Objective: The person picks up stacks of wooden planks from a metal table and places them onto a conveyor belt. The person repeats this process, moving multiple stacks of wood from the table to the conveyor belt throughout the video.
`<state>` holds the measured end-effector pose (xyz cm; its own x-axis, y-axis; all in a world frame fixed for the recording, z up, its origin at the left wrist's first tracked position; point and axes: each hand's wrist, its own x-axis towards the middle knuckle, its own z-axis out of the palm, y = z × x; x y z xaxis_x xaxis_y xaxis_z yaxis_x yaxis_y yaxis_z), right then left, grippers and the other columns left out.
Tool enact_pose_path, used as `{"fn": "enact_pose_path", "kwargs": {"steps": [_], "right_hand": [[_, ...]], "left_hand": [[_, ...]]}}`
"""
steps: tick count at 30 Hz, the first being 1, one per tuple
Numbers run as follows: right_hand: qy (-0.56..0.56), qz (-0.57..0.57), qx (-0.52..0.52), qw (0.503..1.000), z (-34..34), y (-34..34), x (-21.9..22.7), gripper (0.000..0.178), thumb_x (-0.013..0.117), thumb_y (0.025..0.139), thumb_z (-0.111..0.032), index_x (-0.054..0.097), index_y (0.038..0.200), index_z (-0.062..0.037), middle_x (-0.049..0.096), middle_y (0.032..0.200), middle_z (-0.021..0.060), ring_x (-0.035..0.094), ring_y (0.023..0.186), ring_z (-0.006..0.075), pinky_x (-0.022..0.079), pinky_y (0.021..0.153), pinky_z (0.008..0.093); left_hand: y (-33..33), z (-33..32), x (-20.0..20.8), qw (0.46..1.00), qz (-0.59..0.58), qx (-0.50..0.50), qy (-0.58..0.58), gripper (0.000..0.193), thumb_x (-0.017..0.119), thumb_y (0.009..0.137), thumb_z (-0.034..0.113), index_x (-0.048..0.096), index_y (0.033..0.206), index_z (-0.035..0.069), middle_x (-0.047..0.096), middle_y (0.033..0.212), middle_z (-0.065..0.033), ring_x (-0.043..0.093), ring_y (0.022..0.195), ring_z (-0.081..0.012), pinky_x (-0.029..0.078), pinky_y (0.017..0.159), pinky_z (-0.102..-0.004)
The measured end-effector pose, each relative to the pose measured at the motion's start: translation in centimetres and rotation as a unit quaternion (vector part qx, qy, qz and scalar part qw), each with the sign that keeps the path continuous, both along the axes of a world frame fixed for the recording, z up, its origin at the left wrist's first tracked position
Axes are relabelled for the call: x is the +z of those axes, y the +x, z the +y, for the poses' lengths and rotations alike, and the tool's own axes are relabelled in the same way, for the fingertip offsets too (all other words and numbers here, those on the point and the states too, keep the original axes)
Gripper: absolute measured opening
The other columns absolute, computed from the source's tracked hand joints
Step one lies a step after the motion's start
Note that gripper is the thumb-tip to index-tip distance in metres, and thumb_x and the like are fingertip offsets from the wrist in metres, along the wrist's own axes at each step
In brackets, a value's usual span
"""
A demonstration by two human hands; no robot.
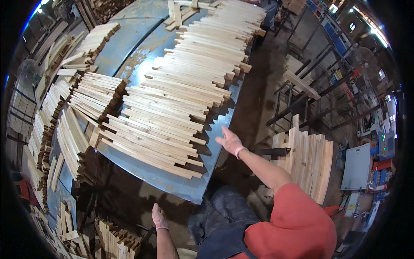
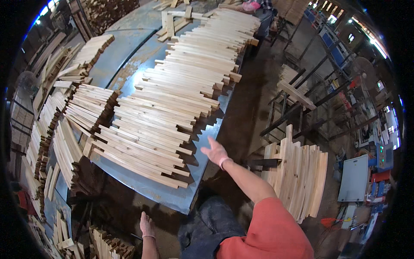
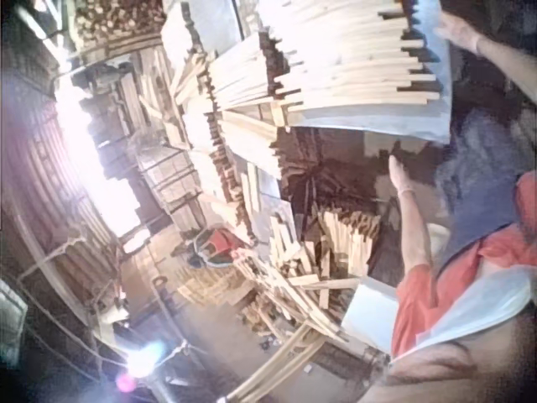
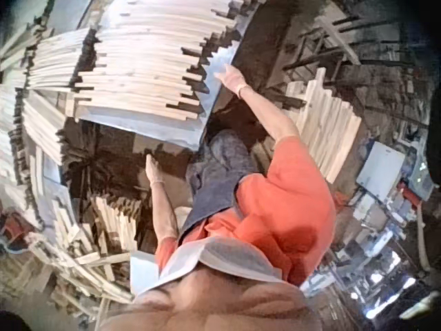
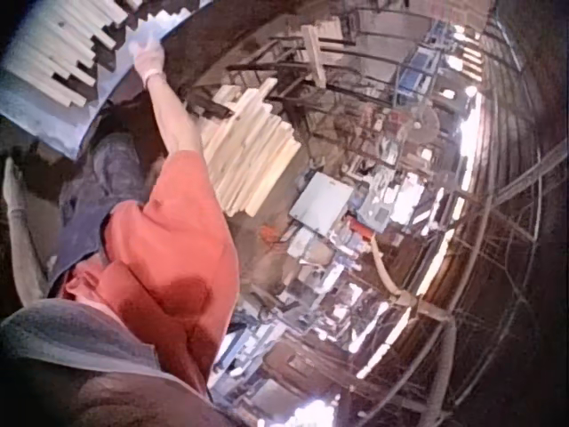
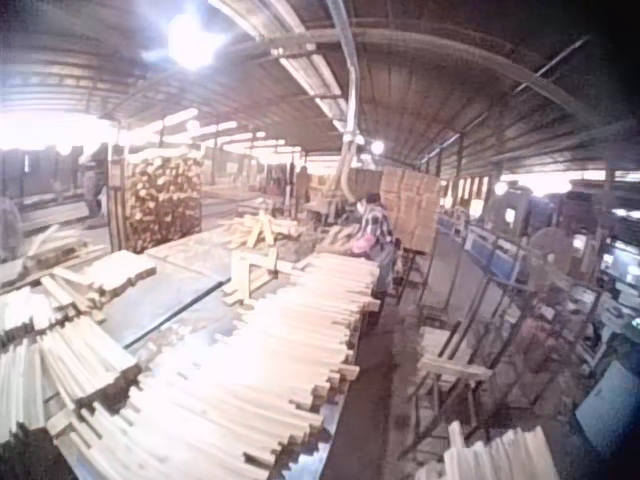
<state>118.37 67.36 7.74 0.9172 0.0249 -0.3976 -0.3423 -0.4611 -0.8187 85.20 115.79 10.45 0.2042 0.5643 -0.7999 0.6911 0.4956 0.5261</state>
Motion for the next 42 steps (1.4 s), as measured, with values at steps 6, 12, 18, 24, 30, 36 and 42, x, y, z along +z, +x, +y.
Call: {"fn": "enact_pose_path", "kwargs": {"steps": [6,12,18,24,30,36,42], "right_hand": [[-0.103,-0.051,-0.093,0.989,-1.0,14.1,2.0,0.095,0.08,0.092,-0.042,0.038,0.166,0.0006,0.049,0.164,0.0271,0.045,0.154,0.0386,0.036,0.128,0.0417],[-0.162,-0.039,-0.105,0.98,-0.9,16.7,0.5,0.088,0.075,0.096,-0.045,0.04,0.165,-0.0041,0.053,0.157,0.026,0.054,0.144,0.0423,0.044,0.12,0.0473],[-0.048,-0.031,-0.045,0.997,-0.7,9.6,2.6,0.065,0.075,0.098,-0.039,0.058,0.148,-0.0002,0.074,0.123,0.0217,0.073,0.112,0.0327,0.057,0.097,0.0415],[-0.015,-0.013,0.212,0.977,-4.8,7.6,4.7,0.054,0.073,0.103,-0.041,0.069,0.139,-0.0005,0.078,0.119,0.0204,0.076,0.109,0.0295,0.059,0.099,0.0394],[0.015,-0.1,0.167,0.981,0.5,22.2,2.0,0.056,0.071,0.107,-0.031,0.06,0.151,0.0026,0.069,0.145,0.0213,0.067,0.134,0.0288,0.051,0.116,0.0381],[0.277,0.007,0.09,0.957,8.7,25.6,0.5,0.061,0.064,0.11,-0.021,0.046,0.162,0.0062,0.057,0.158,0.0159,0.058,0.141,0.0236,0.043,0.119,0.033],[0.324,0.089,0.098,0.937,5.9,23.6,0.7,0.088,0.071,0.097,-0.035,0.036,0.165,0.0085,0.058,0.155,0.0178,0.055,0.142,0.0286,0.04,0.122,0.0361]], "left_hand": [[13.5,-5.8,3.7,0.99,-0.088,-0.038,0.1,0.09,0.062,0.106,0.048,0.023,0.173,0.003,0.045,0.167,-0.0163,0.049,0.145,-0.0316,0.039,0.12,-0.0426],[20.4,-4.4,2.0,0.982,-0.051,-0.006,0.183,0.071,0.056,0.109,0.046,0.041,0.161,-0.001,0.057,0.149,-0.018,0.057,0.128,-0.0304,0.048,0.11,-0.0458],[18.4,-1.3,-0.5,0.983,-0.137,0.098,0.068,0.078,0.052,0.107,0.065,0.053,0.156,0.004,0.061,0.151,-0.0128,0.06,0.131,-0.0305,0.047,0.115,-0.0451],[14.2,-0.8,1.0,0.969,-0.21,0.127,-0.012,0.086,0.052,0.107,0.07,0.049,0.161,0.004,0.057,0.159,-0.0118,0.055,0.144,-0.0322,0.041,0.124,-0.0458],[18.4,-1.7,2.6,0.955,-0.27,0.118,0.001,0.078,0.052,0.109,0.062,0.048,0.161,0.004,0.059,0.156,-0.0135,0.06,0.138,-0.0311,0.048,0.119,-0.0447],[19.6,-1.4,0.2,0.947,-0.285,0.143,-0.041,0.081,0.066,0.103,0.063,0.046,0.162,0.011,0.058,0.154,-0.0086,0.057,0.139,-0.0258,0.047,0.119,-0.0431],[19.9,-6.0,2.5,0.955,-0.247,0.139,-0.084,0.08,0.072,0.099,0.06,0.056,0.154,0.003,0.069,0.143,-0.0145,0.066,0.129,-0.0308,0.054,0.111,-0.0457]]}}
